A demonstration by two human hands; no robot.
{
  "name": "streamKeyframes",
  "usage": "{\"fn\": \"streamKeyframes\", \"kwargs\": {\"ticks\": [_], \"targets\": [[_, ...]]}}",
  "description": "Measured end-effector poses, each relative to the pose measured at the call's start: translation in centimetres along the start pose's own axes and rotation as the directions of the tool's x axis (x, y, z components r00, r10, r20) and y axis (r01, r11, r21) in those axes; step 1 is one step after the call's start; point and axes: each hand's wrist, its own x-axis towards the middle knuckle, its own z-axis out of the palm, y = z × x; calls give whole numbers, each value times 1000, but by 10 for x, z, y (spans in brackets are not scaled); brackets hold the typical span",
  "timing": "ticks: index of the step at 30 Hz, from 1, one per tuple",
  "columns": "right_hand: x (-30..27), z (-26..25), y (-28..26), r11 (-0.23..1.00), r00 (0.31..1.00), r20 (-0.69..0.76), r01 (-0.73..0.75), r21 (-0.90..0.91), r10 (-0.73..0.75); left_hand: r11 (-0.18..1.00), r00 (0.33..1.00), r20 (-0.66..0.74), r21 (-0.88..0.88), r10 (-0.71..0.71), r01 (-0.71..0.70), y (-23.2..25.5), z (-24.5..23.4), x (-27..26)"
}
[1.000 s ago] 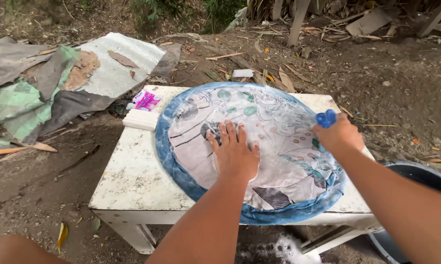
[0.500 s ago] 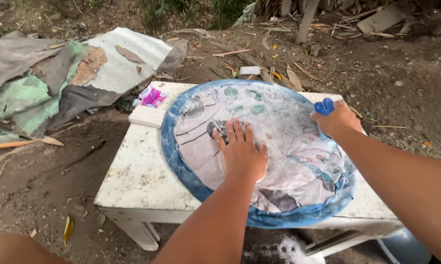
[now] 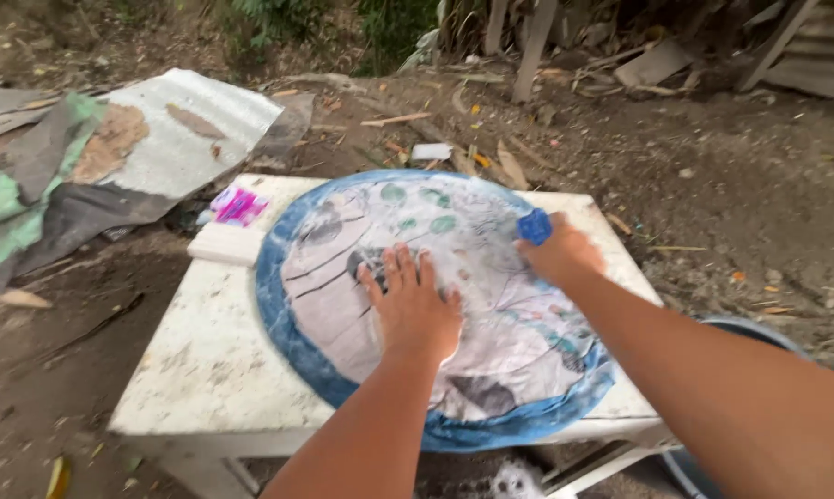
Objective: Scrubbing a circular piece of cloth with a brush and soapy water on an outdoor table.
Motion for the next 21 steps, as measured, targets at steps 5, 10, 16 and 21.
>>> {"fn": "streamKeyframes", "kwargs": {"ticks": [5,10,16,21], "targets": [[-40,5,-17,976,986,51,148,163,-158,1000,1000,4,24,16,-16,1,-6,-3],[-36,18,22,756,947,53,218,618,-316,999,1000,12,24,22,-22,1,-6,1],[-68,24,31,884,941,-146,338,323,-307,989,969,-195,14,150,-150,35,-3,16],[-51,48,47,855,867,-161,494,156,-472,831,991,6,-545,-132,114,100,-11,42]]}}
